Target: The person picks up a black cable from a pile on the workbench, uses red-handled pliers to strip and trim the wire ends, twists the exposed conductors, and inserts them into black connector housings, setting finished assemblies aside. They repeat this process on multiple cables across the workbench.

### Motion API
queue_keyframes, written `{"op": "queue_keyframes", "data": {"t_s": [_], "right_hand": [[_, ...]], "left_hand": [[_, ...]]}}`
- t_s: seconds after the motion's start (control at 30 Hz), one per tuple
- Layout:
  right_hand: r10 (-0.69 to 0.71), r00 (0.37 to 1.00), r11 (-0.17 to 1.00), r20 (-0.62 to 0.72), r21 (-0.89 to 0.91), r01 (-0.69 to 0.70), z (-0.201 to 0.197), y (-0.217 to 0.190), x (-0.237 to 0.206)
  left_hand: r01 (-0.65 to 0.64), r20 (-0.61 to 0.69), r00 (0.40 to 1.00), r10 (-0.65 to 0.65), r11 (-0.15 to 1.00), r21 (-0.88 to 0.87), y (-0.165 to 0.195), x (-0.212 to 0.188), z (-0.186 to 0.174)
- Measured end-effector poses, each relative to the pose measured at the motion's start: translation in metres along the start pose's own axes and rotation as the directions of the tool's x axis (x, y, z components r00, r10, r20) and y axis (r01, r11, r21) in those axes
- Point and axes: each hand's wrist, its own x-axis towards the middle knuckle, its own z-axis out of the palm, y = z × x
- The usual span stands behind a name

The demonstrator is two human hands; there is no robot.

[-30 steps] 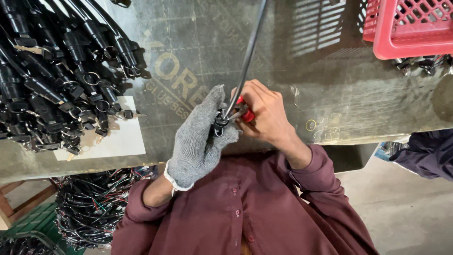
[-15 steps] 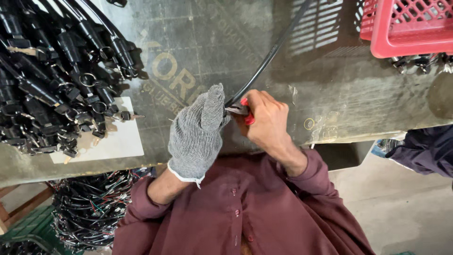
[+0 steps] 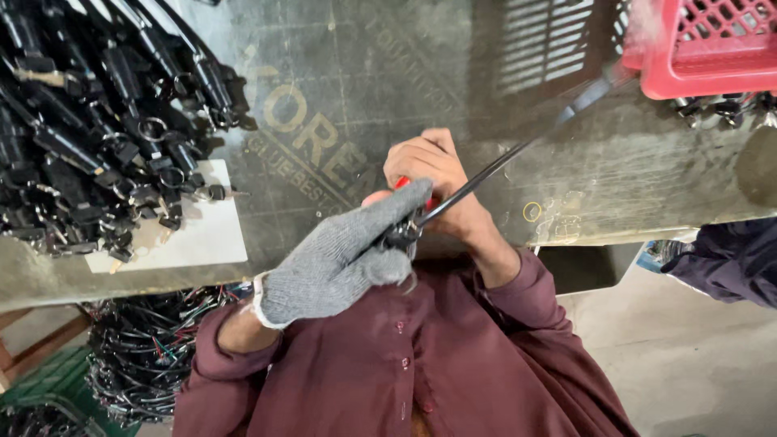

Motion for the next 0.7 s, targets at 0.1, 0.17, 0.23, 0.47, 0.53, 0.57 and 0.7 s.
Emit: {"op": "queue_keyframes", "data": {"t_s": [0.1, 0.17, 0.23, 0.47, 0.53, 0.57, 0.7], "right_hand": [[0.016, 0.998, 0.983, 0.055, 0.180, -0.025, 0.003, 0.015, -0.005], [0.103, 0.984, 0.965, 0.143, 0.227, -0.134, 0.004, 0.018, -0.008], [0.102, 0.991, 0.951, 0.084, 0.285, -0.122, 0.006, 0.014, -0.009], [0.332, 0.941, 0.889, -0.059, -0.316, -0.333, 0.011, -0.001, 0.008], [0.322, 0.946, 0.850, -0.019, -0.433, -0.298, 0.002, 0.008, 0.014], [0.335, 0.942, 0.825, 0.005, -0.485, -0.291, -0.004, 0.013, 0.018], [0.009, 0.998, 0.832, -0.055, -0.554, -0.039, -0.026, 0.040, 0.060]], "left_hand": [[0.084, -0.023, 0.996, -0.085, 0.996, -0.034, 0.000, 0.000, 0.005], [0.091, -0.096, 0.991, -0.092, 0.996, -0.017, -0.001, -0.002, 0.009], [0.076, -0.190, 0.979, -0.078, 0.997, -0.020, -0.003, -0.001, 0.012], [0.296, -0.464, 0.869, 0.172, 0.572, 0.765, -0.012, 0.020, -0.001], [0.187, -0.435, 0.801, 0.411, 0.519, 0.834, -0.005, 0.005, -0.013], [0.251, -0.601, 0.722, 0.343, 0.680, 0.689, 0.000, -0.008, -0.022], [0.469, -0.695, 0.584, 0.419, 0.525, 0.710, -0.001, -0.057, -0.072]]}}
